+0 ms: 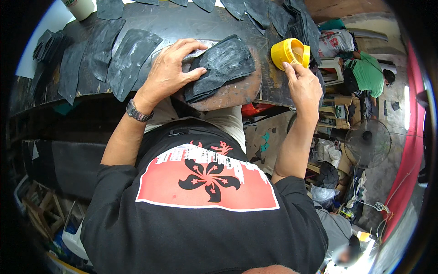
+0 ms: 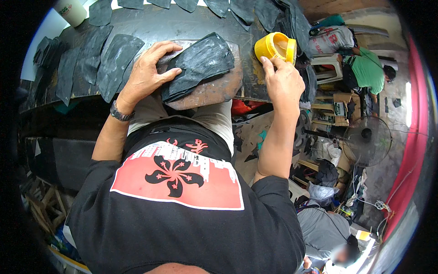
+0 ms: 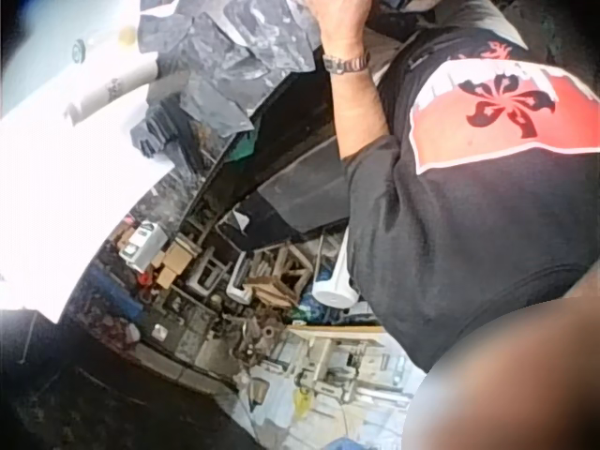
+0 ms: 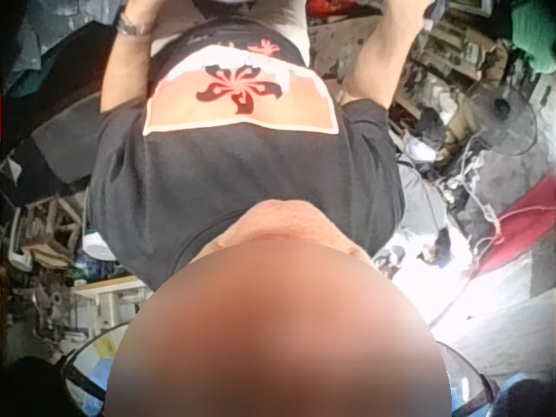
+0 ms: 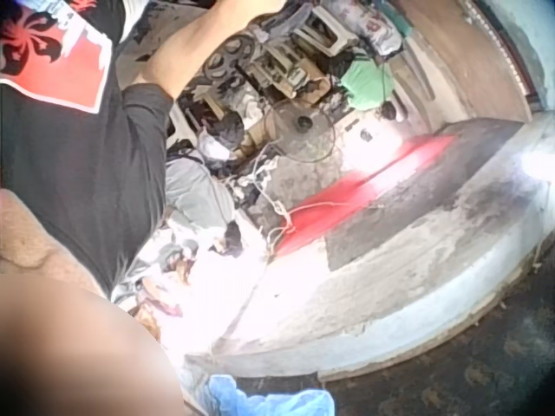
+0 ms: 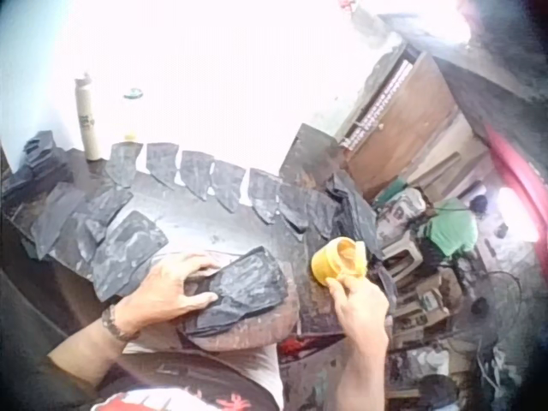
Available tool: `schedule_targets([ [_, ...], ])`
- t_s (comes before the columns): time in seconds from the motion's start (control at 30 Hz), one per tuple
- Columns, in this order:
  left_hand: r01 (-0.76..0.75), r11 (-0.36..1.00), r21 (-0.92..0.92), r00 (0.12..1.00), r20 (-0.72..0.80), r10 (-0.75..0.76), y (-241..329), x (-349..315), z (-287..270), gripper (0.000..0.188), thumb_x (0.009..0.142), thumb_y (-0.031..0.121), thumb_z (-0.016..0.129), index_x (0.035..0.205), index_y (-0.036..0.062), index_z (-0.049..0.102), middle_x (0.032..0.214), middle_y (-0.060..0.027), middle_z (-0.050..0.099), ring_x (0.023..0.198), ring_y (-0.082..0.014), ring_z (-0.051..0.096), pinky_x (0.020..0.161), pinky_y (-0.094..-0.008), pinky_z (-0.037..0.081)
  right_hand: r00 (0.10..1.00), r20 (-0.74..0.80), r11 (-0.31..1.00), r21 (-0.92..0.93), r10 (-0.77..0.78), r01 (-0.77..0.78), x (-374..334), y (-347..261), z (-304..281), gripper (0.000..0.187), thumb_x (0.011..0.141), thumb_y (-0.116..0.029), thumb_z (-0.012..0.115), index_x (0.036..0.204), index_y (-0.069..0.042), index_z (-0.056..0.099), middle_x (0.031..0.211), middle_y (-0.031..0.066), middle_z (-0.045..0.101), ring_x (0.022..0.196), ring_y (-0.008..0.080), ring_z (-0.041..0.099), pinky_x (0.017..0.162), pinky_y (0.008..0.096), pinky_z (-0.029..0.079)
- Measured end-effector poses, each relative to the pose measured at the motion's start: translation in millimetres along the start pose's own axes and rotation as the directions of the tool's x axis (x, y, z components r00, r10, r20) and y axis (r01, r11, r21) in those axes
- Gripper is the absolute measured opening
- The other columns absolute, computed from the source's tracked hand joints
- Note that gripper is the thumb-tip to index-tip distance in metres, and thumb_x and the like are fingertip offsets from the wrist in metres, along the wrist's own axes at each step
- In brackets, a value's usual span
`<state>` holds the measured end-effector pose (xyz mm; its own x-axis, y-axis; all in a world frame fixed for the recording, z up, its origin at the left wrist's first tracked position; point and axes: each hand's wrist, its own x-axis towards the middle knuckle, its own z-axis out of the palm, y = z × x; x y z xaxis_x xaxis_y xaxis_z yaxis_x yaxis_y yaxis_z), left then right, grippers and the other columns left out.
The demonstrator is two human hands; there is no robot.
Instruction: The person repeatedly applies a white paste from a yellow container onto dark leather pieces using their right hand, then presses the pieces together with both hands. The person handles multiple leather pieces one at a time, spreading the paste and pressing them on a workbench.
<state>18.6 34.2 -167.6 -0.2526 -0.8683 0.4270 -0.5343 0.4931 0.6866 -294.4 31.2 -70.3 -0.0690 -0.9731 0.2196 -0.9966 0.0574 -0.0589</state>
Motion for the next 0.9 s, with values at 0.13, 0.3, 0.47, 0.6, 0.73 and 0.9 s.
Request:
schedule_targets([
  [0.13, 0.033, 0.995, -0.09, 0.999, 0.007, -0.032, 2, 1, 0, 0.055, 0.079, 0.019, 0.081, 0.13, 0.0099, 0.063, 0.125, -0.0107, 0.066, 0.111, -0.0282, 0.066, 0.1, -0.0387, 0.05, 0.935, -0.084, 0.815, 0.466, -0.346, 0.344, -15, -33, 11, 0.038, 0.097, -0.048, 0.063, 0.106, -0.014, 0.08, 0.116, 0.0163, 0.067, 0.108, 0.0309, 0.065, 0.092, 0.0411, 0.052],
  [0.3, 0.02, 0.99, -0.137, 1.0, -0.014, -0.022, 1, 1, 0, 0.058, 0.078, 0.019, 0.082, 0.132, 0.0102, 0.061, 0.122, -0.0116, 0.067, 0.108, -0.0282, 0.067, 0.098, -0.0394, 0.051, 0.795, 0.101, 0.728, 0.483, -0.599, 0.487, -25, -81, 67, 0.049, 0.106, -0.055, 0.038, 0.14, -0.03, 0.063, 0.162, 0.0141, 0.036, 0.153, 0.0416, 0.015, 0.119, 0.0666, 0.006],
  [0.47, 0.023, 0.99, -0.138, 0.999, 0.043, -0.017, 0, -1, -3, 0.063, 0.078, 0.017, 0.083, 0.136, 0.0089, 0.06, 0.131, -0.0114, 0.064, 0.116, -0.0263, 0.065, 0.103, -0.0371, 0.051, 0.788, -0.023, 0.784, 0.095, -0.615, 0.614, -47, -87, 79, 0.067, 0.098, -0.067, 0.043, 0.151, -0.027, 0.052, 0.167, 0.0119, 0.026, 0.156, 0.0401, 0.007, 0.115, 0.0737, 0.002],
  [0.6, -0.023, 0.991, -0.132, 1.0, 0.002, 0.024, -1, 0, -1, 0.063, 0.076, 0.019, 0.083, 0.135, 0.0114, 0.06, 0.123, -0.0114, 0.066, 0.109, -0.0283, 0.067, 0.099, -0.0405, 0.051, 0.778, -0.054, 0.767, 0.137, -0.626, 0.627, -59, -86, 73, 0.075, 0.093, -0.07, 0.048, 0.144, -0.016, 0.058, 0.166, 0.0131, 0.027, 0.157, 0.0373, 0.007, 0.115, 0.0739, -0.001],
  [0.73, -0.008, 0.987, -0.161, 1.0, 0.017, 0.011, -2, 0, -1, 0.065, 0.076, 0.02, 0.083, 0.136, 0.013, 0.059, 0.126, -0.0111, 0.066, 0.112, -0.0278, 0.066, 0.101, -0.0403, 0.05, 0.773, -0.05, 0.773, 0.026, -0.632, 0.634, -44, -81, 75, 0.075, 0.093, -0.071, 0.047, 0.144, -0.016, 0.059, 0.166, 0.0133, 0.028, 0.157, 0.0374, 0.007, 0.115, 0.0733, 0.0],
  [0.9, -0.026, 0.991, -0.13, 0.999, 0.02, 0.029, -5, -1, 0, 0.062, 0.079, 0.019, 0.08, 0.137, 0.0132, 0.059, 0.127, -0.0114, 0.065, 0.114, -0.0279, 0.065, 0.102, -0.0394, 0.05, 0.737, -0.005, 0.732, 0.119, -0.676, 0.671, -28, -83, 84, 0.079, 0.093, -0.075, 0.042, 0.154, -0.025, 0.046, 0.168, 0.0131, 0.023, 0.157, 0.0382, 0.005, 0.117, 0.072, -0.001],
])
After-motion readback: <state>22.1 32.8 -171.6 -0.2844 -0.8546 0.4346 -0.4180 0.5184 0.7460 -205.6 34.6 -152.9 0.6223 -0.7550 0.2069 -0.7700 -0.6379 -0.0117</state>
